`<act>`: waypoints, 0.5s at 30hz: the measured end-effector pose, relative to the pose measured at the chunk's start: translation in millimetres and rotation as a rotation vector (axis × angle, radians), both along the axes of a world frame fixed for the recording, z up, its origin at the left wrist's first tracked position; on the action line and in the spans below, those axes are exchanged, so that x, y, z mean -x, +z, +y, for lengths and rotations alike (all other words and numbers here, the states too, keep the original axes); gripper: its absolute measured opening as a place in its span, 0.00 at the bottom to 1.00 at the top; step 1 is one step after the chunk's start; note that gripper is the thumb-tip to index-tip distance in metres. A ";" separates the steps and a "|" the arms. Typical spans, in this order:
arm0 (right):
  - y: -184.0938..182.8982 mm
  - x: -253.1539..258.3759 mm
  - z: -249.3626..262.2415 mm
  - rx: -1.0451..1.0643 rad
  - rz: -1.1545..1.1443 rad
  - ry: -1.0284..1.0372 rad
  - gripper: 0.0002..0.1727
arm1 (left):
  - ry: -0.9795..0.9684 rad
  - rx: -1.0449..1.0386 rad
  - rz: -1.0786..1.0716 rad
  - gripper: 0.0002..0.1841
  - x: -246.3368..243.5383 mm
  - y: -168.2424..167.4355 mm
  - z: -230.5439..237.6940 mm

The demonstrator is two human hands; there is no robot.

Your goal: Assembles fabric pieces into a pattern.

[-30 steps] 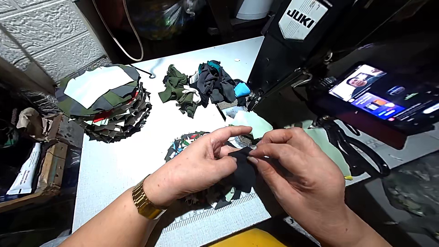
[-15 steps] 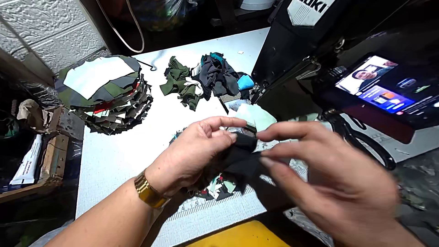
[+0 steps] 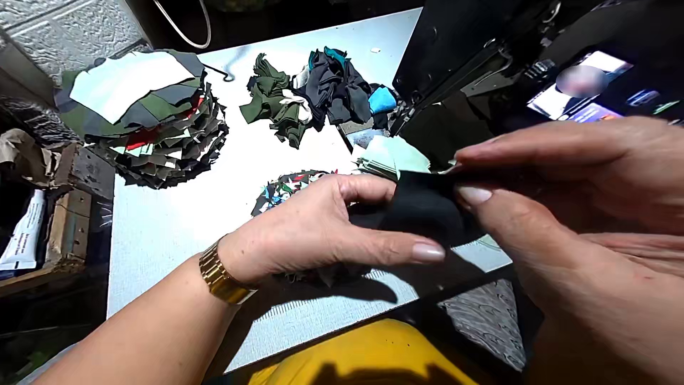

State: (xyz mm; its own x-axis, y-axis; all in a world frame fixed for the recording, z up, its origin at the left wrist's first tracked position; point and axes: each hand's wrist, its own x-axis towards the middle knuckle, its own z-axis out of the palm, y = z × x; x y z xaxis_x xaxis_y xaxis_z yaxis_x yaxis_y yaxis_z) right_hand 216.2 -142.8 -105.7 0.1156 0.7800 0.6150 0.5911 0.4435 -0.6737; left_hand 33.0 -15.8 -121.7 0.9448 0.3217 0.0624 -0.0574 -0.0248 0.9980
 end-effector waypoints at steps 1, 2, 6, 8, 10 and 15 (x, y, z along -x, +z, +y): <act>-0.9 -1.8 0.8 -0.024 0.010 -0.001 0.15 | -0.008 -0.047 -0.018 0.06 0.0 -2.3 1.9; -2.4 -4.4 1.4 -0.040 0.028 0.003 0.15 | -0.001 -0.083 -0.031 0.03 0.8 -3.6 4.5; -5.1 -12.8 -0.8 0.053 0.123 0.058 0.17 | 0.067 -0.079 -0.028 0.01 5.6 1.9 9.9; -6.0 -14.1 -1.1 0.117 0.177 0.114 0.19 | 0.029 -0.115 -0.031 0.02 7.8 4.5 11.7; -8.2 -14.3 -2.3 0.146 0.205 0.149 0.20 | -0.022 -0.165 -0.027 0.02 10.4 6.8 14.0; -18.9 -7.3 -11.3 0.198 0.227 0.103 0.18 | -0.077 -0.207 0.069 0.04 21.2 16.6 23.5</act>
